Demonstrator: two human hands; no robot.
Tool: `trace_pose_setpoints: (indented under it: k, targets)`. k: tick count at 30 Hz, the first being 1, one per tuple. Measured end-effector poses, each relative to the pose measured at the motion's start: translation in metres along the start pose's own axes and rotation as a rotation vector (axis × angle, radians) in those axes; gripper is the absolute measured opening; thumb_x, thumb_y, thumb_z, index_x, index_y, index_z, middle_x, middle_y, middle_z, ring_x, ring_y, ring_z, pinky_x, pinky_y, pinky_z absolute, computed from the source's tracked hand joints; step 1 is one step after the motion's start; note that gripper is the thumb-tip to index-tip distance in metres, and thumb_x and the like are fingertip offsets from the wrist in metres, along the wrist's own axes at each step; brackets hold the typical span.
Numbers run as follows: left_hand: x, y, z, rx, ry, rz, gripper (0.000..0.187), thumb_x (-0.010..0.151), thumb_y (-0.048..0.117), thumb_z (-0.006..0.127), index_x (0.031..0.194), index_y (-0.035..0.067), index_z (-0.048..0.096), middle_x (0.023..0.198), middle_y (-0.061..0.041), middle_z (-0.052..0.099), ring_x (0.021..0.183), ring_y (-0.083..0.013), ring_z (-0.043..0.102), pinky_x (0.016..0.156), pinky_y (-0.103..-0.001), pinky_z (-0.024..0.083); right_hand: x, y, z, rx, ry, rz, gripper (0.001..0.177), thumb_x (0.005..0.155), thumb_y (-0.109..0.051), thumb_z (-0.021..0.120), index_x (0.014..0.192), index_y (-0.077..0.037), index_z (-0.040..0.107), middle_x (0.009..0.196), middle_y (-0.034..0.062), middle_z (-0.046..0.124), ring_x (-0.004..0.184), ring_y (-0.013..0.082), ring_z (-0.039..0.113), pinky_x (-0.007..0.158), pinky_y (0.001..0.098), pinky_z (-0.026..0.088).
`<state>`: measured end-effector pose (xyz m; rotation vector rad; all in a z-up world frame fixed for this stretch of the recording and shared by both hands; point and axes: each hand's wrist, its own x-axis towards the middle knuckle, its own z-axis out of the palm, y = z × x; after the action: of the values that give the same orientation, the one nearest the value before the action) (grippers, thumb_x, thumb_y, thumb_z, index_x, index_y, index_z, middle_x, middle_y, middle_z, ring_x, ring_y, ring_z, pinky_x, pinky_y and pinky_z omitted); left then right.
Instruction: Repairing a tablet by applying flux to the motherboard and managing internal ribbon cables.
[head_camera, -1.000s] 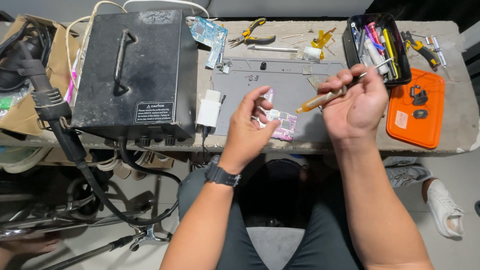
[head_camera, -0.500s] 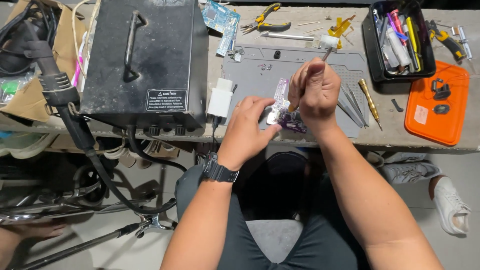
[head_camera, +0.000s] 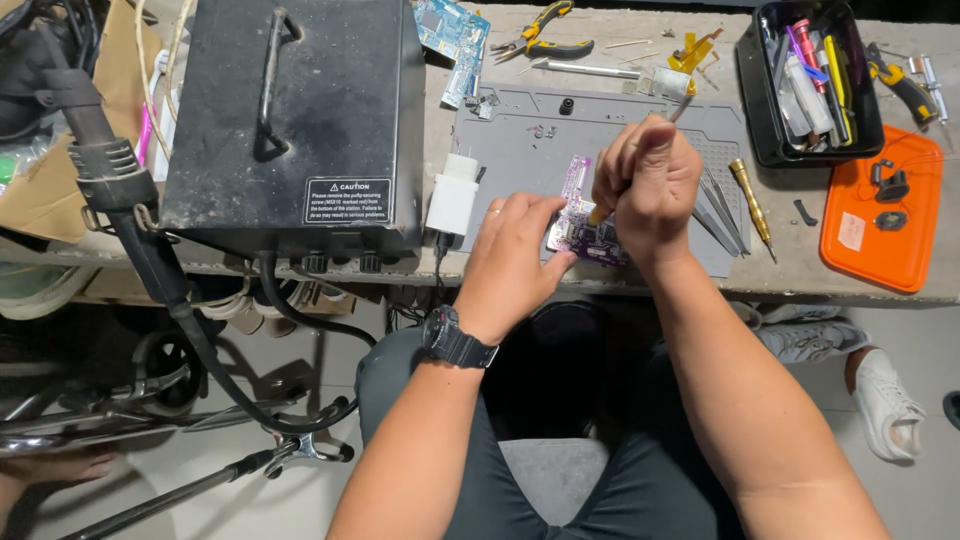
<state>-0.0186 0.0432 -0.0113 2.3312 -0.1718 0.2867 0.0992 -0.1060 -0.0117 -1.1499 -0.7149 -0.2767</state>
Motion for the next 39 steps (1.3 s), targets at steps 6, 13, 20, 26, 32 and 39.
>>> trace_pose_setpoints:
  k: [6, 13, 20, 26, 32, 39]
  targets:
    - [0.0, 0.003, -0.004, 0.003, -0.014, 0.016, 0.058, 0.086, 0.014, 0.089, 0.138, 0.0, 0.069, 0.121, -0.016, 0.067, 0.121, -0.038, 0.064, 0.103, -0.051, 0.055, 0.0, -0.014, 0.006, 0.066, 0.05, -0.037, 0.059, 0.122, -0.042, 0.035, 0.072, -0.011, 0.039, 0.056, 0.0072, 0.032, 0.036, 0.0192, 0.043, 0.031, 0.0281, 0.034]
    - [0.0, 0.006, -0.006, 0.018, -0.012, 0.023, 0.058, 0.085, 0.012, 0.089, 0.138, -0.002, 0.069, 0.12, -0.017, 0.067, 0.12, -0.0386, 0.064, 0.101, -0.051, 0.056, -0.008, -0.006, 0.009, 0.057, 0.026, -0.043, 0.061, 0.122, -0.039, 0.034, 0.068, -0.011, 0.04, 0.053, 0.0077, 0.037, 0.035, 0.0204, 0.049, 0.029, 0.0286, 0.038]
    - [0.0, 0.002, -0.003, 0.021, 0.011, 0.043, 0.058, 0.084, 0.013, 0.09, 0.136, -0.002, 0.069, 0.119, -0.017, 0.067, 0.119, -0.0396, 0.065, 0.1, -0.051, 0.056, -0.006, -0.006, 0.011, -0.051, 0.084, -0.124, 0.058, 0.123, -0.034, 0.036, 0.072, -0.008, 0.043, 0.057, 0.013, 0.041, 0.036, 0.0262, 0.053, 0.03, 0.0329, 0.04]
    - [0.0, 0.005, -0.007, 0.011, 0.001, 0.035, 0.057, 0.085, 0.014, 0.09, 0.136, -0.002, 0.07, 0.118, -0.017, 0.067, 0.118, -0.0392, 0.065, 0.1, -0.051, 0.056, -0.002, -0.016, 0.014, -0.156, 0.082, -0.077, 0.061, 0.123, -0.038, 0.035, 0.074, -0.004, 0.047, 0.049, 0.0094, 0.039, 0.035, 0.0174, 0.044, 0.033, 0.029, 0.036]
    - [0.001, 0.005, -0.007, 0.003, 0.005, 0.035, 0.057, 0.085, 0.014, 0.09, 0.135, -0.002, 0.07, 0.117, -0.017, 0.068, 0.118, -0.0388, 0.065, 0.1, -0.051, 0.057, -0.002, -0.011, 0.014, -0.18, 0.094, -0.05, 0.06, 0.123, -0.037, 0.037, 0.074, -0.004, 0.048, 0.046, 0.0113, 0.04, 0.035, 0.0171, 0.045, 0.033, 0.0281, 0.036]
    - [0.0, 0.004, -0.006, 0.001, 0.004, 0.039, 0.057, 0.085, 0.014, 0.09, 0.135, -0.002, 0.07, 0.118, -0.017, 0.067, 0.118, -0.0394, 0.065, 0.1, -0.051, 0.057, -0.002, -0.021, 0.019, -0.167, 0.107, -0.023, 0.06, 0.123, -0.039, 0.037, 0.076, -0.004, 0.048, 0.045, 0.0115, 0.037, 0.036, 0.0147, 0.039, 0.036, 0.0265, 0.034]
